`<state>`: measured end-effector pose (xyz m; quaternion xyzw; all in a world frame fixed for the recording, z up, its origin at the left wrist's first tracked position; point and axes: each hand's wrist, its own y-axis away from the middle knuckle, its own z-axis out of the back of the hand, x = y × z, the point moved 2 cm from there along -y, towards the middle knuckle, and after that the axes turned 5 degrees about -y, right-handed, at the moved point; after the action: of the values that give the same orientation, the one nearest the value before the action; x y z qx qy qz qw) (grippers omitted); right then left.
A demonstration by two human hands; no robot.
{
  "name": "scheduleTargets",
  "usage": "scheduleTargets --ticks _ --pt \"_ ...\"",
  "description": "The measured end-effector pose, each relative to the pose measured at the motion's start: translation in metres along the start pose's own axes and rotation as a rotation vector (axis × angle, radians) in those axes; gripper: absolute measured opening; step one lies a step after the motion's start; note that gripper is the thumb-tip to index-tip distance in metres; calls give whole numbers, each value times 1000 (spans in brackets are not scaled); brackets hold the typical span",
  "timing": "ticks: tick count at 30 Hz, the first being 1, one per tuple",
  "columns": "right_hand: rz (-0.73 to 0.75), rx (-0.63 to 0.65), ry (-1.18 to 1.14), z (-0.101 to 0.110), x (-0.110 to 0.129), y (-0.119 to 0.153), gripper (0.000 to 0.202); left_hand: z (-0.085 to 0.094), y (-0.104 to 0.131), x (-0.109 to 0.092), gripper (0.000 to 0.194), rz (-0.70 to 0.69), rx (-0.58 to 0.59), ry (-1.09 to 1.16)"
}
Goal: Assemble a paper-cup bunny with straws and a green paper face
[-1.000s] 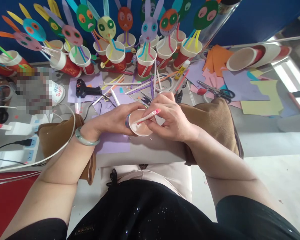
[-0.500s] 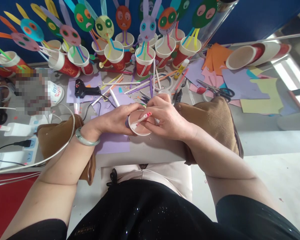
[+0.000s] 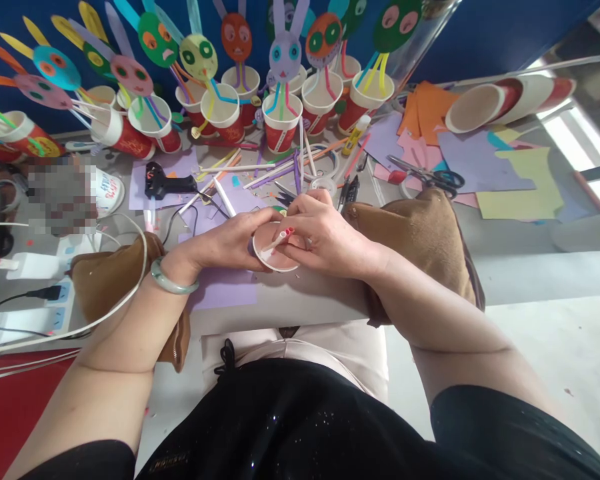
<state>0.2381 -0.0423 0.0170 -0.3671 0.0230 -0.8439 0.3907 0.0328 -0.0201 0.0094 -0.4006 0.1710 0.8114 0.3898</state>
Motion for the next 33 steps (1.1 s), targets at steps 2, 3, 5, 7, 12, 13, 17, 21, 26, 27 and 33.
scheduleTargets --ticks 2,3,5,7,12,13,17,21,26,27,33 --pt "-3 11 1 0 2 0 23 -1 1 1 54 19 3 -2" --pt "-4 14 5 0 2 -1 24 -1 1 1 54 28 3 -3" --pt "-4 15 12 0 4 -1 22 -2 2 0 56 41 5 -4" --pt "-4 14 18 0 5 0 21 -1 2 -1 58 52 2 -8" --pt "-6 -6 15 0 3 1 17 -3 2 0 66 79 0 -4" --pt "-19 -19 13 0 2 1 16 -3 2 2 71 69 -17 15" --pt "-118 -122 -2 -1 -5 -2 16 -3 0 11 95 47 -125 116" --pt "-177 -212 -40 -4 -10 -5 15 -3 -3 21 98 82 -169 153" --pt "-195 -277 -57 -7 -7 -8 13 -4 -2 23 84 123 -143 237" --pt "-201 -286 -62 -7 -6 -9 13 -5 -2 23 82 132 -125 265" --pt "-192 -226 -180 -6 -5 -11 24 -9 0 25 76 182 -82 353"
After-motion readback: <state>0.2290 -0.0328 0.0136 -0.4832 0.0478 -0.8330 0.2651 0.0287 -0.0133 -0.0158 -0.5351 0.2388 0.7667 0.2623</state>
